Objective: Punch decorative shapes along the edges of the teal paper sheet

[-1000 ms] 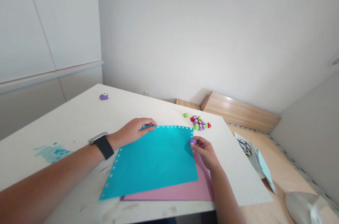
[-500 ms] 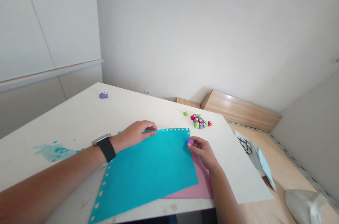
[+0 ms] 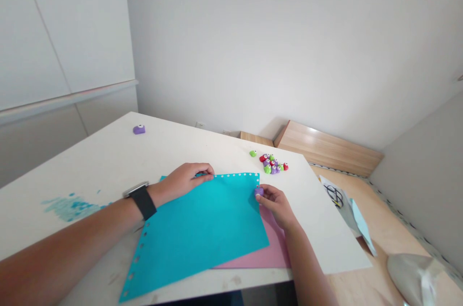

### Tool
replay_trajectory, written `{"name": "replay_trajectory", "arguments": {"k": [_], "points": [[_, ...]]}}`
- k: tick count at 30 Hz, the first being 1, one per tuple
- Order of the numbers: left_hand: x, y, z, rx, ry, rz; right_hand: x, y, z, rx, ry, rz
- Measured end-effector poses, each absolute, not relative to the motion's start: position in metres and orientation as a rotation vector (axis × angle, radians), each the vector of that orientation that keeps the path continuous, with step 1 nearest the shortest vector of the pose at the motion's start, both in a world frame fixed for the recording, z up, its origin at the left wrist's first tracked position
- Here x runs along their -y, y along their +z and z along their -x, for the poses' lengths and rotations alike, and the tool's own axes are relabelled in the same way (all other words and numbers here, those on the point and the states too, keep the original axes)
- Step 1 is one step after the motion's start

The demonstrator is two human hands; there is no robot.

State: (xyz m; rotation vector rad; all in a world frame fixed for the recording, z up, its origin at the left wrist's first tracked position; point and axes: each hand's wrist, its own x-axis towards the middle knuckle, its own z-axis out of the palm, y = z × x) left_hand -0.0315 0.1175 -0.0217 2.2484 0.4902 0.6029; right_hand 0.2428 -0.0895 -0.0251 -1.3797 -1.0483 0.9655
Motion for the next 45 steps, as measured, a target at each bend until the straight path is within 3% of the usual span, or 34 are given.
{"name": "replay_trajectory", "arguments": {"k": [23,38,45], "points": [[-0.113,-0.015,0.032,-0.433,0.636,-2.345,0.086,-0.033,-0.237,1.091,0.865,1.380],[-0.119,-0.025,0.034,-0.521,0.532,-2.396,0.084,-0.036,-0.268,0.548,0.909,1.203],[-0.118,-0.028,0.034,-0.529,0.487,-2.471,0.071,-0.023,-0.293,0.610,0.915,1.338]]}}
